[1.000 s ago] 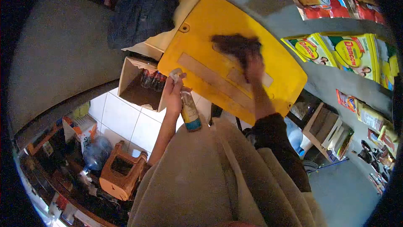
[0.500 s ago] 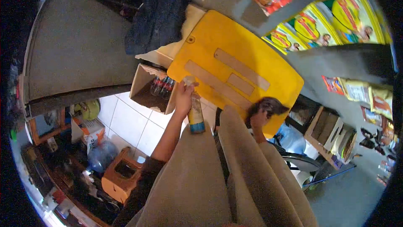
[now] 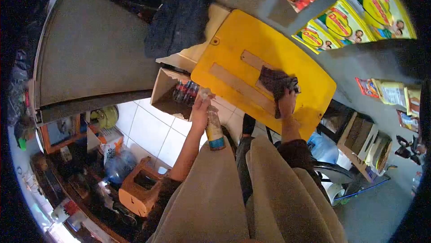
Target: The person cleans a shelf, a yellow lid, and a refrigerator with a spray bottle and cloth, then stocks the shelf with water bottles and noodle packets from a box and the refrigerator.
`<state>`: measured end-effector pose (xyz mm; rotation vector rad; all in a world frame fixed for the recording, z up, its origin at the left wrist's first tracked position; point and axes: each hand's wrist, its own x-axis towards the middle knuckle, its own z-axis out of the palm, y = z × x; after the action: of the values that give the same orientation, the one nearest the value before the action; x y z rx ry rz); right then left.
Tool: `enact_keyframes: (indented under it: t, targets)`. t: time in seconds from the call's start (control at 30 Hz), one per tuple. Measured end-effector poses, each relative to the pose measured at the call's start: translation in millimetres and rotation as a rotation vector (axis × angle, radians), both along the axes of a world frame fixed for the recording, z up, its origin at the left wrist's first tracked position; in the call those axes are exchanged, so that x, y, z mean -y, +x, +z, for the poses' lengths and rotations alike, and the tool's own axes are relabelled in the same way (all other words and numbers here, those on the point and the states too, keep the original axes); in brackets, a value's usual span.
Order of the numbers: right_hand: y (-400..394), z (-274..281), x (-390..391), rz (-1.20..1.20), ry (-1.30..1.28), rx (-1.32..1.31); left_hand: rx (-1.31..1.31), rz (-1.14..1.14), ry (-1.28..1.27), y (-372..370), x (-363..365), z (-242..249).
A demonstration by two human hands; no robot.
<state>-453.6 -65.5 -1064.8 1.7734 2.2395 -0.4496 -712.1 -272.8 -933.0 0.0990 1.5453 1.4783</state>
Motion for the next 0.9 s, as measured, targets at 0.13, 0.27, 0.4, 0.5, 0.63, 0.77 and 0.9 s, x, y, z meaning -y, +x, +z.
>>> enact_keyframes:
  t: [0.13,0.27,0.4,0.5,0.63,0.77,0.9]
  targets:
    - [-101,0,-13,0.003,0.045,0.096,0.023,0.071,-0.023,-4,7,-2]
    - [-198,29,20,0.444,0.084,0.110,-0.038,0.125,-0.031,-8,13,17]
    - [-225,-11,71,0.934,0.110,-0.099,-0.105,0.161,-0.168,-18,33,44]
    - [-196,-12,98,1.067,-0.080,-0.190,-0.068,0.338,-0.108,-20,55,79]
    - [-159,63,90,0.949,-0.421,-0.224,-0.081,0.573,-0.048,-22,107,136]
    - [-145,113,44,0.721,-0.589,-0.702,-0.079,0.777,0.087,-18,165,199]
    - [-183,220,28,0.756,-0.544,-0.813,-0.232,0.808,0.166,-21,220,244]
